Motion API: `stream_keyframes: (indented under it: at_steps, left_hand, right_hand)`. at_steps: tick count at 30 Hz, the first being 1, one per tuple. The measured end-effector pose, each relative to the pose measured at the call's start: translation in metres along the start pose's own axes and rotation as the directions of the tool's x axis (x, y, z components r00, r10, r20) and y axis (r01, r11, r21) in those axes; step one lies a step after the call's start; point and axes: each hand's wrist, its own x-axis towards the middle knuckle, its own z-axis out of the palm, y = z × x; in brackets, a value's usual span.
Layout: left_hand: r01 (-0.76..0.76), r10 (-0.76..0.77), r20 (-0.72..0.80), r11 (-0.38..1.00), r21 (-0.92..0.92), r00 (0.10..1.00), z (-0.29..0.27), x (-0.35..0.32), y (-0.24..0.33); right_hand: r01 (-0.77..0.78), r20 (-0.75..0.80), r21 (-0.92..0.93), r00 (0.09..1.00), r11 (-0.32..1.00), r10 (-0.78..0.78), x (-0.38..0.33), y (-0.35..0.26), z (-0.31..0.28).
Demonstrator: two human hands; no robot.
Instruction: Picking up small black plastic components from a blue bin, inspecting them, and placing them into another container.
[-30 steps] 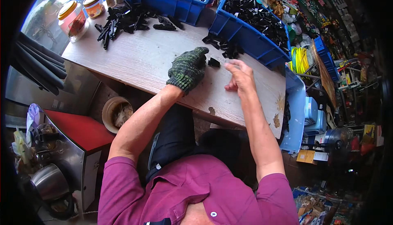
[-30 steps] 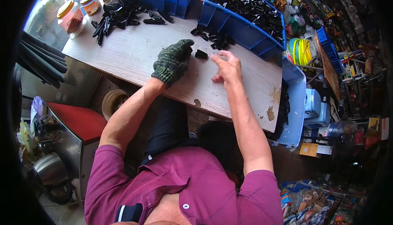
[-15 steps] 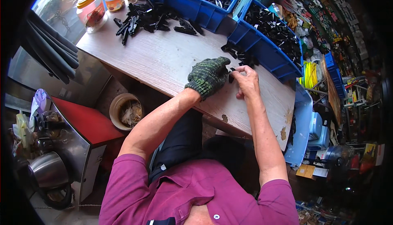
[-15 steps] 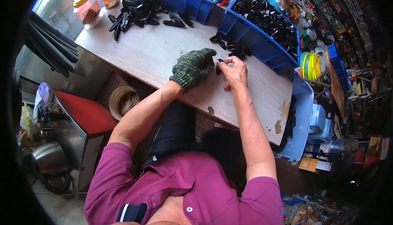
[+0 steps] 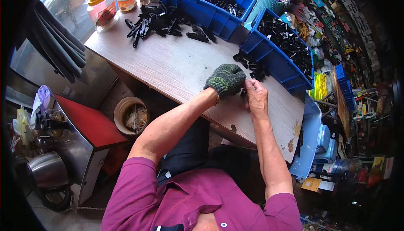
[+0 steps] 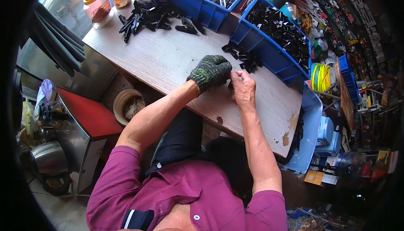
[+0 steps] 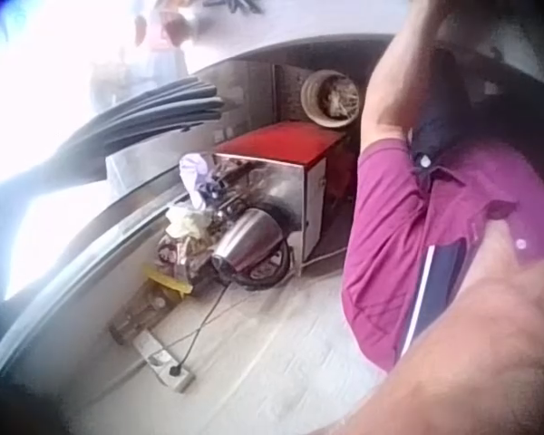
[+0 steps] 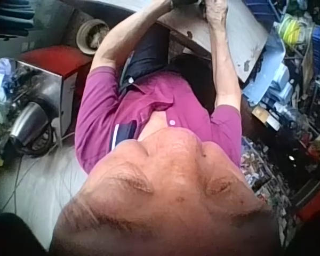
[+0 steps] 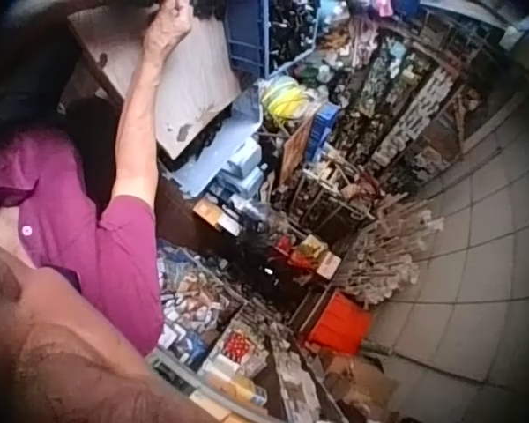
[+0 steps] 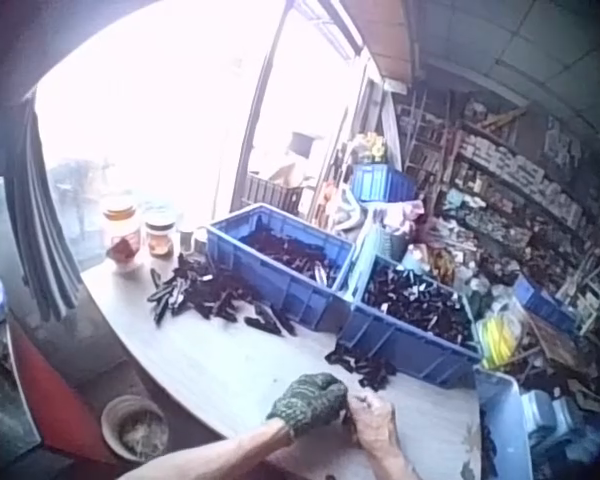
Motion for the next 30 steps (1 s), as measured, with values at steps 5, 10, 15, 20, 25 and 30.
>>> stream_keyframes:
  at_steps: [5,10,15,20,25,30]
  left_hand:
    - [-0.198,0.192,-0.063,0.976,-0.091,0.979,-0.007,-0.008,-0.009]
    - [0.201,0.092,-0.495,0.838,0.507,0.864,-0.085,0.011,-0.035]
    - [0.217,0.138,-0.420,0.691,0.690,0.897,-0.089,0.004,-0.041]
    - [0.127,0.198,-0.344,0.675,0.727,0.918,-0.086,-0.013,-0.042]
    - [0.091,0.252,-0.350,0.682,0.726,0.902,-0.091,-0.014,-0.046]
    - [0.126,0.275,-0.378,0.638,0.759,0.884,-0.092,-0.010,-0.057]
  right_hand:
    - [-0.067,-0.001,0.015,0.998,0.998,0.067,-0.006,-0.010,0.006]
    - [-0.115,-0.084,0.276,0.986,0.954,0.143,-0.011,-0.011,0.016]
    - [-0.072,-0.125,0.336,0.985,0.939,0.121,-0.010,-0.003,0.011]
    - [-0.084,-0.121,0.335,0.984,0.939,0.131,-0.011,-0.010,0.011]
    - [-0.079,-0.135,0.337,0.982,0.938,0.131,-0.013,-0.011,0.012]
    - [-0.091,-0.167,0.378,0.972,0.921,0.164,-0.015,-0.017,0.015]
